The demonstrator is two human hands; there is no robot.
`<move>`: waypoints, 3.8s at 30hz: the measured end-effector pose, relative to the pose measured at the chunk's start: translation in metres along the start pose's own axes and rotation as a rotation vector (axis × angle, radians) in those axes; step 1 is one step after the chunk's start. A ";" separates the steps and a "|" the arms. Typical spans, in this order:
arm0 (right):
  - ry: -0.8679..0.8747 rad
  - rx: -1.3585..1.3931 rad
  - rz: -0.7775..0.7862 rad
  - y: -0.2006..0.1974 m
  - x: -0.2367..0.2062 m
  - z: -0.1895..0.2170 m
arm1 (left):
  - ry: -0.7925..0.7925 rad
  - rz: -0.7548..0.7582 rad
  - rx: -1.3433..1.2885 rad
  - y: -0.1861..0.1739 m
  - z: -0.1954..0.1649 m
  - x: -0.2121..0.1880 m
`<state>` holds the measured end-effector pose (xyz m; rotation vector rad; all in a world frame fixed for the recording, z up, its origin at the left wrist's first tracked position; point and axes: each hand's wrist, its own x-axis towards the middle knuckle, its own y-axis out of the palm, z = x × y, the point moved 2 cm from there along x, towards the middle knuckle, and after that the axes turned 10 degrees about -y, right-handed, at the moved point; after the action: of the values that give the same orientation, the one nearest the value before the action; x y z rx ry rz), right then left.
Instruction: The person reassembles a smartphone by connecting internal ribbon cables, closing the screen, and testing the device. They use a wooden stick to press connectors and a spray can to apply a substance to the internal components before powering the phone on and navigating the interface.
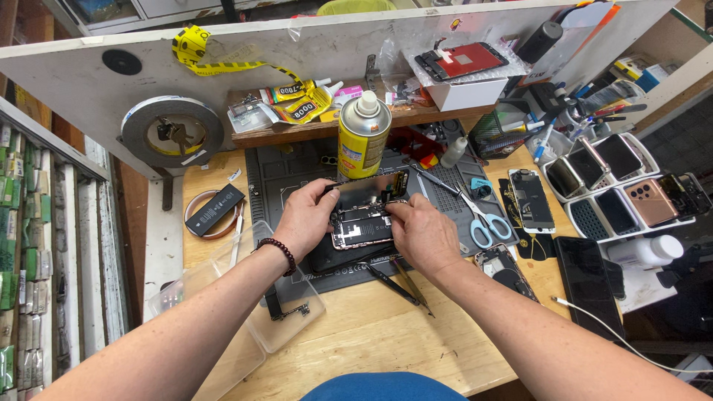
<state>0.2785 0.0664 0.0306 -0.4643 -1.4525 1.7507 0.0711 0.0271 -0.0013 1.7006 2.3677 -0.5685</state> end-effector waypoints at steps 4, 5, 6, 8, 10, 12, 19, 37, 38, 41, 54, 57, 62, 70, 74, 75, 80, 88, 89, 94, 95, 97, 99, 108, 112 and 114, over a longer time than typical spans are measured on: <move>0.011 0.010 0.017 -0.002 -0.003 -0.001 | -0.008 0.000 0.015 0.000 -0.001 -0.001; -0.010 0.006 0.029 -0.002 -0.004 0.000 | -0.009 0.002 0.019 0.000 -0.002 -0.001; -0.031 0.002 0.041 -0.002 -0.004 0.002 | -0.009 0.004 0.014 0.000 -0.002 -0.001; -0.035 0.008 0.038 -0.004 -0.005 0.003 | -0.006 0.006 0.004 0.000 -0.002 -0.001; -0.036 0.008 0.043 -0.004 -0.006 0.005 | -0.002 0.011 0.002 0.000 -0.002 -0.002; -0.033 0.001 0.056 -0.003 -0.005 0.006 | -0.003 0.009 0.009 -0.001 -0.002 -0.002; -0.037 -0.031 0.046 0.001 -0.004 0.003 | 0.001 -0.001 0.008 0.001 -0.002 0.000; -0.031 -0.089 0.176 -0.002 0.002 0.000 | -0.018 -0.004 0.031 -0.001 -0.002 0.000; -0.035 -0.094 0.170 -0.002 0.002 0.001 | -0.022 -0.005 0.036 -0.001 -0.002 -0.001; -0.049 -0.084 0.144 -0.003 0.000 0.000 | -0.001 0.010 0.036 -0.002 -0.003 -0.002; 0.104 0.200 0.113 0.001 0.015 -0.013 | -0.025 0.020 0.039 -0.001 -0.007 -0.002; 0.142 0.233 0.129 0.001 0.018 -0.014 | -0.026 0.017 0.050 -0.001 -0.006 -0.001; 0.072 0.124 0.151 -0.006 0.017 -0.007 | -0.019 0.020 0.041 -0.001 -0.005 0.000; -0.042 -0.095 0.214 -0.009 0.010 0.006 | -0.031 0.027 0.033 0.000 -0.003 0.001; -0.008 -0.061 0.191 -0.010 0.010 0.005 | -0.039 0.026 0.044 0.000 -0.003 0.002; -0.001 -0.055 0.189 -0.010 0.010 0.005 | -0.033 0.028 0.040 0.000 -0.003 0.002; -0.002 -0.042 0.167 -0.011 0.009 0.001 | -0.034 0.021 0.043 0.000 -0.002 0.003; -0.024 -0.021 0.137 -0.007 0.008 -0.009 | -0.021 0.027 0.027 0.000 -0.001 0.004; -0.034 -0.021 0.129 -0.006 0.007 -0.009 | -0.023 0.027 0.030 0.000 -0.001 0.004; -0.027 -0.053 0.159 -0.006 0.006 -0.007 | -0.027 0.021 0.039 -0.001 -0.003 0.002; -0.018 -0.061 0.170 -0.006 0.007 -0.007 | -0.024 0.019 0.039 -0.001 -0.004 0.002; -0.037 -0.064 0.157 -0.007 0.006 -0.006 | -0.034 0.018 0.062 -0.001 -0.004 0.001; -0.093 -0.056 0.104 -0.009 0.003 -0.005 | -0.037 0.015 0.073 -0.001 -0.005 0.000; -0.117 -0.083 0.126 -0.004 0.000 -0.004 | -0.026 0.006 0.043 0.000 -0.004 0.000; -0.123 -0.085 0.111 -0.004 -0.001 -0.005 | -0.025 0.007 0.049 0.001 -0.004 0.001; -0.121 -0.082 0.111 -0.003 -0.002 -0.005 | -0.022 0.005 0.046 0.000 -0.003 0.000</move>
<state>0.2842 0.0687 0.0320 -0.4979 -1.6159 1.8387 0.0717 0.0287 0.0016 1.7091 2.3521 -0.6427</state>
